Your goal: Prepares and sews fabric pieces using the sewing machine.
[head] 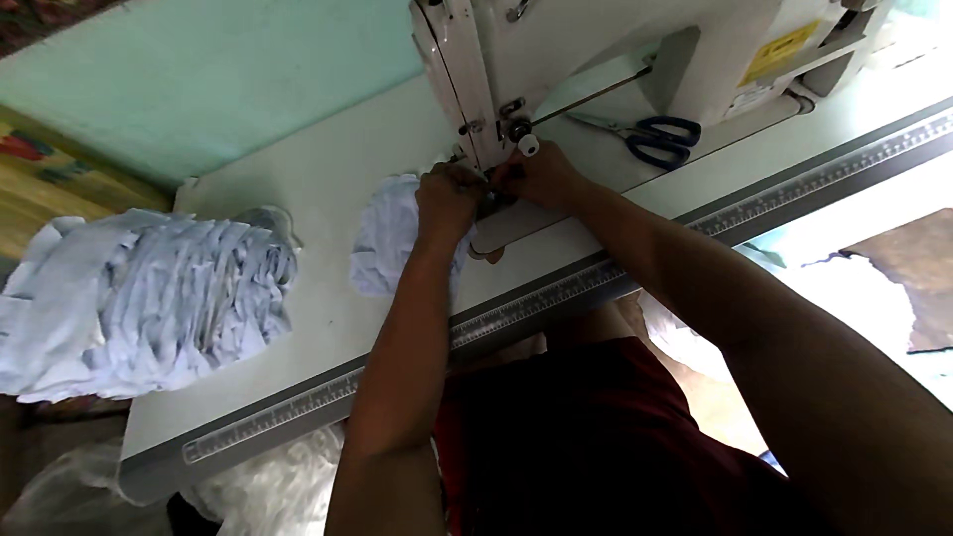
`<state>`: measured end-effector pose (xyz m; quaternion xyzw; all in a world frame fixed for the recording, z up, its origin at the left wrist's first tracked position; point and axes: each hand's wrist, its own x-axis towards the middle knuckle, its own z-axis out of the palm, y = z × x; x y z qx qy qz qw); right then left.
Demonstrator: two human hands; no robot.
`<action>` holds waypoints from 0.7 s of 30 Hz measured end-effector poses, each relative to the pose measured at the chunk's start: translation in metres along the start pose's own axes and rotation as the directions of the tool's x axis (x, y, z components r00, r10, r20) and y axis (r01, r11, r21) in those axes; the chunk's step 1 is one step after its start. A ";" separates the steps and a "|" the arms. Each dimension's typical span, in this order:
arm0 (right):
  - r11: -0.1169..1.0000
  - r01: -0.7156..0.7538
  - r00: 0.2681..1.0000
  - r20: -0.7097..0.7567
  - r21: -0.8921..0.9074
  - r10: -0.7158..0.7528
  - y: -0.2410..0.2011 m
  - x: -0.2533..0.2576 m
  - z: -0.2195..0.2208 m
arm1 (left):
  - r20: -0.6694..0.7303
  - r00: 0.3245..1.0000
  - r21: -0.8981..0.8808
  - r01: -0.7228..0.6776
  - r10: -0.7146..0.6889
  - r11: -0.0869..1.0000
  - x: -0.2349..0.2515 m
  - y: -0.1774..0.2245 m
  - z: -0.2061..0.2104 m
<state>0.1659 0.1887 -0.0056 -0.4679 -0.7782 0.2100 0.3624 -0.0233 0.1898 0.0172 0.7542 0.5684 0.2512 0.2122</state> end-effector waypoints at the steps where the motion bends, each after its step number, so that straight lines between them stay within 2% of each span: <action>1: 1.000 -0.006 1.000 0.003 -0.002 0.006 0.000 0.000 0.000 | -0.004 1.000 0.001 -0.003 0.003 1.000 0.000 -0.001 0.001; 6: 0.999 -0.041 0.999 0.024 -0.009 0.041 -0.001 0.000 -0.001 | -0.002 1.000 0.023 0.023 -0.023 0.999 0.000 0.002 0.000; 12: 0.999 0.019 1.000 0.006 -0.029 -0.019 0.003 0.001 0.001 | 0.012 0.999 0.033 0.034 -0.034 0.999 -0.001 0.004 -0.001; 21: 0.999 0.022 1.000 0.004 -0.035 -0.022 0.001 -0.001 0.000 | 0.009 1.000 0.057 0.018 -0.019 0.998 -0.002 0.005 -0.001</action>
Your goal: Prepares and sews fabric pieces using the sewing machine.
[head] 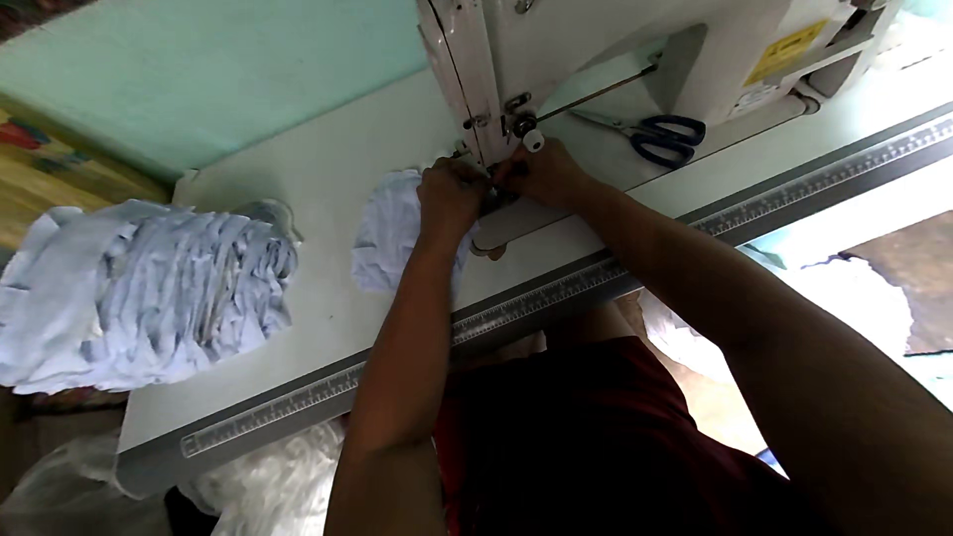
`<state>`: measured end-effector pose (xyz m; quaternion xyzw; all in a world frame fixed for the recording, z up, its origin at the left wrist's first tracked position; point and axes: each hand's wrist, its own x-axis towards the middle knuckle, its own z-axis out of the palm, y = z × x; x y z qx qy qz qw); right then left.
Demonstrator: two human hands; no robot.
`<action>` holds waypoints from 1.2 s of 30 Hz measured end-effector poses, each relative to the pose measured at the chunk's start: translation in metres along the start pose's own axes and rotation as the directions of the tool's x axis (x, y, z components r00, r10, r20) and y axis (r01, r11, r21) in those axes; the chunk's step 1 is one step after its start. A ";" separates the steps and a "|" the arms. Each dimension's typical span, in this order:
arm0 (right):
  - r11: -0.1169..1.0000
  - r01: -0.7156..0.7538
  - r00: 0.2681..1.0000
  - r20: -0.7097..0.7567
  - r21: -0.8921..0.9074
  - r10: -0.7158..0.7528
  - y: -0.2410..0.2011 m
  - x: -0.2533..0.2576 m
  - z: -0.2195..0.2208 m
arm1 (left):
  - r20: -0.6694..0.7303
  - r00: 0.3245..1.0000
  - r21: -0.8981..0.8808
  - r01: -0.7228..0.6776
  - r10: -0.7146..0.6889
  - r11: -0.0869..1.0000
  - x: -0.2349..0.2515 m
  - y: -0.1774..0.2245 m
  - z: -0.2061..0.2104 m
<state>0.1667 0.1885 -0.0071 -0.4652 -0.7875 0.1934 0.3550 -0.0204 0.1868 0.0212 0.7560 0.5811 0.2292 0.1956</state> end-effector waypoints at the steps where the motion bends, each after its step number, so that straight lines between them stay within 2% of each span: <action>1: 1.000 -0.005 1.000 0.003 -0.001 0.005 0.000 0.000 0.000 | 0.001 1.000 0.000 0.002 -0.002 1.000 0.000 0.000 0.000; 18: 0.998 -0.067 0.997 0.024 0.012 0.067 -0.002 0.001 -0.002 | -0.012 0.999 -0.083 0.045 -0.046 0.996 0.001 -0.001 -0.001; 36: 0.996 -0.089 0.996 0.034 0.025 0.088 -0.004 0.002 -0.002 | -0.018 1.000 -0.080 0.020 -0.022 0.997 0.001 -0.001 0.001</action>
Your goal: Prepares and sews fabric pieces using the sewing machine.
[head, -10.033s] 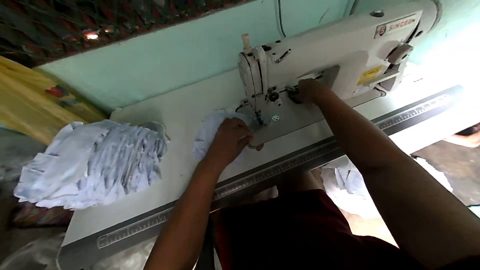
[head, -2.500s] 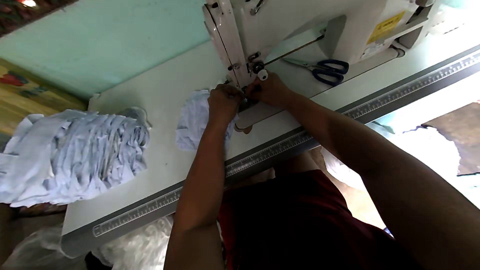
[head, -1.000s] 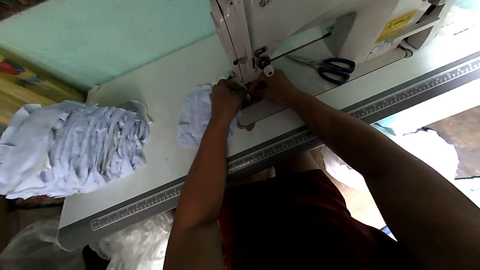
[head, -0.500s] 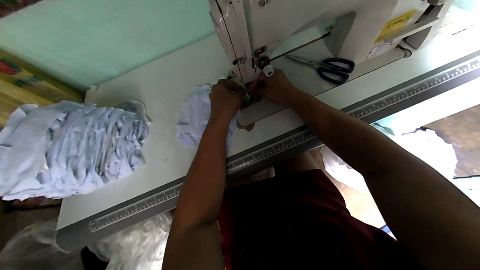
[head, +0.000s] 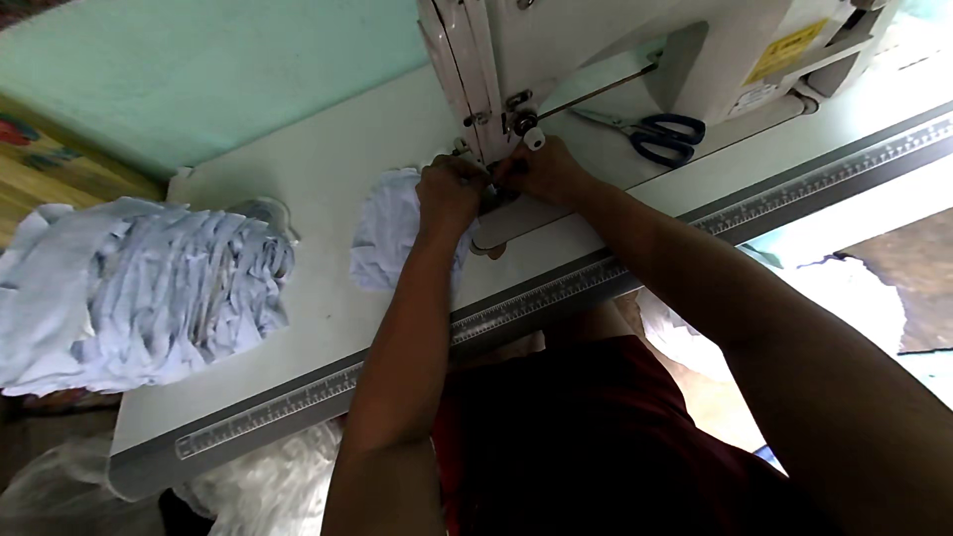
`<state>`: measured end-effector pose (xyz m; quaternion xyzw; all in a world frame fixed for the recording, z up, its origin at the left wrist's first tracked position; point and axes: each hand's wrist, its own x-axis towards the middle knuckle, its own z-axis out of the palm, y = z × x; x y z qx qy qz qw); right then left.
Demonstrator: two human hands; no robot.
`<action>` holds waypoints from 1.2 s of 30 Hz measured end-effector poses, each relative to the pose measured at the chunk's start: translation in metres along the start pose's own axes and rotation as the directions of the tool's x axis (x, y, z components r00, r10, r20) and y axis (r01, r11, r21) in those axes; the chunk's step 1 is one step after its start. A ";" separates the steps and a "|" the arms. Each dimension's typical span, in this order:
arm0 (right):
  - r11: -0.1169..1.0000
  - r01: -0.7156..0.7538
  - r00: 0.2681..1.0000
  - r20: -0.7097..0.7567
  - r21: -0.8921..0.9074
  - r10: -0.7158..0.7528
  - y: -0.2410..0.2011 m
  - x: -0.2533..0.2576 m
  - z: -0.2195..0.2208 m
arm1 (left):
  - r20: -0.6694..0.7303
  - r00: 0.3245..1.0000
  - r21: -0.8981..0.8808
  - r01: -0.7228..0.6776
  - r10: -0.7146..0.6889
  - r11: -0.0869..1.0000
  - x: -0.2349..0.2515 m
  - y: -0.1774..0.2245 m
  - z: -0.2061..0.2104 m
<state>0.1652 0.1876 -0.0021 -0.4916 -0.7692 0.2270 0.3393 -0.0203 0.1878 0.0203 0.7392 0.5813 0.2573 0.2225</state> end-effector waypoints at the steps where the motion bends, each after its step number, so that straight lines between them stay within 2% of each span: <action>1: 1.000 -0.009 1.000 0.003 0.001 0.009 -0.001 0.000 0.000 | -0.001 1.000 -0.004 0.005 -0.005 1.000 0.000 0.000 0.000; 14: 0.999 -0.035 0.999 -0.013 0.027 0.035 -0.002 0.001 -0.001 | 0.006 1.000 -0.003 0.009 -0.009 1.000 0.000 0.001 0.000; 21: 0.999 0.021 0.998 -0.061 0.034 -0.019 -0.006 -0.001 0.001 | 0.010 1.000 0.005 0.009 -0.009 1.000 -0.002 0.003 -0.002; 25: 0.999 -0.025 0.999 -0.042 0.020 0.025 -0.005 0.002 0.001 | 0.026 1.000 0.003 0.012 -0.012 1.000 -0.001 0.002 -0.002; 28: 1.000 0.028 0.998 -0.062 0.009 -0.027 -0.003 0.001 0.003 | 0.032 0.999 0.018 -0.003 0.002 1.000 0.000 0.000 -0.001; 36: 0.997 0.058 0.998 -0.031 0.041 -0.057 0.002 0.000 -0.002 | 0.022 1.000 0.019 -0.021 0.021 1.000 0.000 -0.002 0.000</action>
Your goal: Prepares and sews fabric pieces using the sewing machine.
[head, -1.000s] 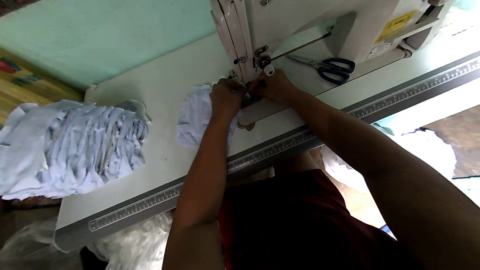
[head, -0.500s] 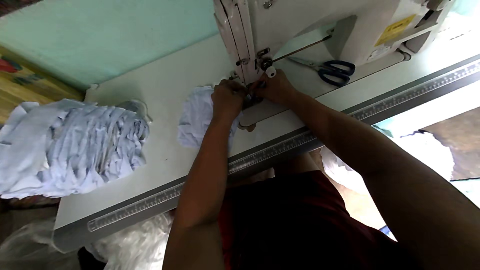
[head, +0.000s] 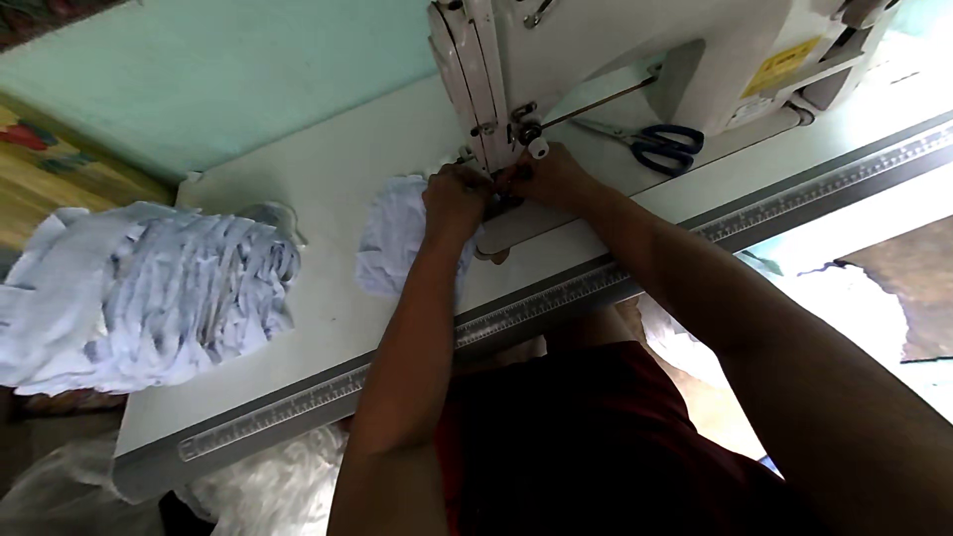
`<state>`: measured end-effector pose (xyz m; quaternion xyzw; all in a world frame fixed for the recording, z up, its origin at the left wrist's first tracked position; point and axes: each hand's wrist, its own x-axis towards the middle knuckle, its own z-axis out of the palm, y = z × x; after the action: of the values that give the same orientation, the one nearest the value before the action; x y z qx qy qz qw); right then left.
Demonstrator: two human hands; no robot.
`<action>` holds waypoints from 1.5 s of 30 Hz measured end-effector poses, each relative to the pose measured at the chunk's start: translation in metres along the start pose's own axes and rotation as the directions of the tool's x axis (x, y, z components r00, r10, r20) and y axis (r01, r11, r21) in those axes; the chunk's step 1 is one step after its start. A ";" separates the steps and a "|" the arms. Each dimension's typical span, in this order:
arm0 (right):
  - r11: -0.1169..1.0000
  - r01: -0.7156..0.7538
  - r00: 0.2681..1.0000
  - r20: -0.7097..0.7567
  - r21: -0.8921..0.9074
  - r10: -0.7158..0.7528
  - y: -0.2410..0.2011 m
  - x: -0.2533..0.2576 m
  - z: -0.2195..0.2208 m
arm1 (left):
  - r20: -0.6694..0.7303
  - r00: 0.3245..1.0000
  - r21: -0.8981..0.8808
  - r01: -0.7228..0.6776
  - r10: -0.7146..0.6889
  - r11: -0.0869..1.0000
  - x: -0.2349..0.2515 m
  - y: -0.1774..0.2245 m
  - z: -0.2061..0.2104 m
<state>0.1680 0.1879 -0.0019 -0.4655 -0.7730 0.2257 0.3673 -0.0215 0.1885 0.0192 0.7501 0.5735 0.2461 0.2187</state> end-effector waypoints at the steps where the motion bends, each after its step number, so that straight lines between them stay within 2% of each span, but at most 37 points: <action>1: 1.000 -0.001 1.000 0.002 0.003 0.001 0.000 -0.001 0.000 | 0.003 1.000 0.008 -0.008 0.008 1.000 0.000 -0.001 0.001; 9: 0.997 -0.072 0.997 0.021 0.035 0.071 -0.002 0.001 -0.001 | 0.004 1.000 0.021 -0.002 0.002 1.000 0.000 -0.001 0.001; 17: 1.000 0.005 0.999 -0.033 0.030 -0.004 0.000 0.000 0.003 | 0.002 1.000 0.038 0.004 -0.004 0.999 0.000 0.001 0.001; 25: 0.998 -0.046 0.999 -0.026 -0.036 0.045 -0.004 0.000 0.001 | 0.028 1.000 -0.004 0.014 -0.014 1.000 -0.003 0.002 -0.004; 32: 0.994 -0.104 0.993 0.053 0.033 0.103 -0.008 -0.008 -0.013 | 0.037 0.999 -0.017 -0.004 0.005 1.000 -0.003 -0.001 -0.004; 38: 0.989 -0.111 0.986 0.138 0.100 0.097 -0.011 -0.009 -0.015 | 0.028 0.999 -0.012 -0.038 0.039 0.999 -0.005 0.000 -0.007; 41: 0.998 -0.058 0.995 0.082 -0.011 0.059 -0.007 -0.009 -0.013 | 0.013 1.000 -0.012 -0.014 0.014 1.000 -0.004 -0.001 -0.004; 43: 0.988 -0.005 0.999 0.044 -0.152 0.012 0.001 -0.008 -0.009 | 0.004 1.000 0.031 0.005 -0.005 1.000 -0.002 -0.001 -0.002; 45: 0.979 0.021 1.000 0.020 -0.204 -0.018 0.006 -0.009 -0.005 | -0.001 1.000 0.089 0.002 -0.002 0.996 -0.001 0.000 0.000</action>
<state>0.1782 0.1832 -0.0060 -0.4911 -0.7998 0.1456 0.3129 -0.0218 0.1875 0.0186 0.7585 0.5846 0.2203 0.1853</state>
